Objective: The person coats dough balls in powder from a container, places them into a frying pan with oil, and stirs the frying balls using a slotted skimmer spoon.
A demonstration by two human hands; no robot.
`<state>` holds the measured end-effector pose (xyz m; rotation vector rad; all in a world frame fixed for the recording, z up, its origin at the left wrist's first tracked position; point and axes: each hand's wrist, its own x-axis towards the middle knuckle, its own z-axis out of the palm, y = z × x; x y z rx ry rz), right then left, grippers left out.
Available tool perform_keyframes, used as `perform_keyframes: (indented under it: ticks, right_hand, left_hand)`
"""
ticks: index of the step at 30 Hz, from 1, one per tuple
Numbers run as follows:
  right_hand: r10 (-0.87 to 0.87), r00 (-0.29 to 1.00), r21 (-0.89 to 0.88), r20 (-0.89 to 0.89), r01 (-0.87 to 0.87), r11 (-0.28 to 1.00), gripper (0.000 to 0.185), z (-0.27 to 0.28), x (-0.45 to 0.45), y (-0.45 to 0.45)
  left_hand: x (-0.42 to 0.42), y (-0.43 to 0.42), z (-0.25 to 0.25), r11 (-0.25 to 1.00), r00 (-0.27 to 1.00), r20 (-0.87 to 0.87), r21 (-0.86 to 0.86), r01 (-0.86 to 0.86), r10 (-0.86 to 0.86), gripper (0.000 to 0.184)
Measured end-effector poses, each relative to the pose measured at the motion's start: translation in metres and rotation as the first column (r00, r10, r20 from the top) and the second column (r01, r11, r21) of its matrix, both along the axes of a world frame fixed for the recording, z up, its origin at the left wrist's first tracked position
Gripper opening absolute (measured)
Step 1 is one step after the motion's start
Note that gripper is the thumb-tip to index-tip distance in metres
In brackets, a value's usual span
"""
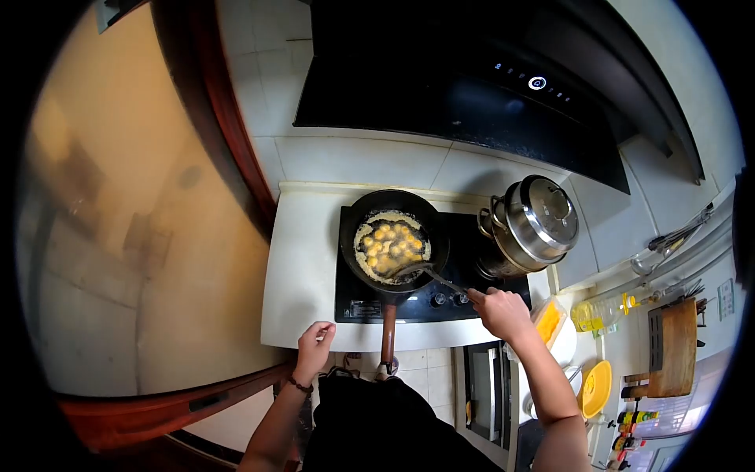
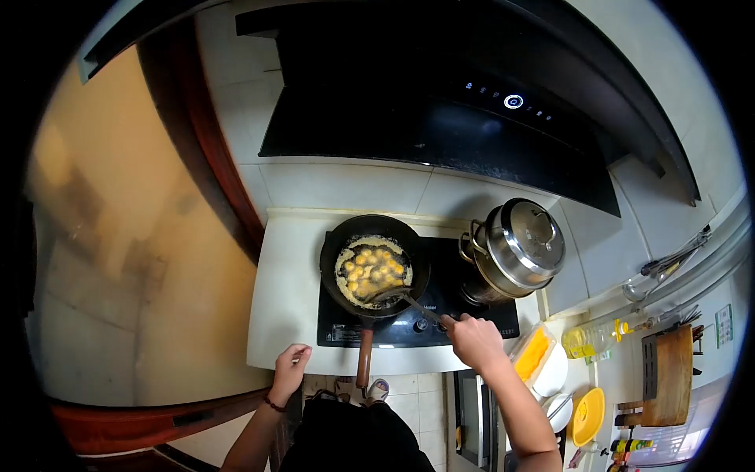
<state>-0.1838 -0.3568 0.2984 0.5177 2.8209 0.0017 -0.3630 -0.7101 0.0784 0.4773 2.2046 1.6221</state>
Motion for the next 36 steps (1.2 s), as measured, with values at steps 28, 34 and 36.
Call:
perform_keyframes:
  ticks: [28, 34, 36]
  right_hand:
    - [-0.068, 0.946, -0.123, -0.317, 0.03, 0.992, 0.029, -0.069, -0.091, 0.041]
    - [-0.044, 0.967, -0.095, -0.25, 0.021, 0.995, 0.034, -0.069, -0.083, 0.052]
    - [-0.05, 0.963, -0.08, -0.266, 0.03, 0.996, 0.037, -0.067, -0.082, 0.054]
  left_hand:
    - [-0.025, 0.025, 0.01, 1.0, 1.0, 0.021, 0.003, -0.014, 0.014, 0.021]
    - [-0.025, 0.027, 0.011, 1.0, 0.999, 0.051, -0.018, -0.015, 0.016, 0.021]
    - [-0.023, 0.029, 0.008, 1.0, 0.999, 0.042, -0.027, -0.014, 0.015, 0.022]
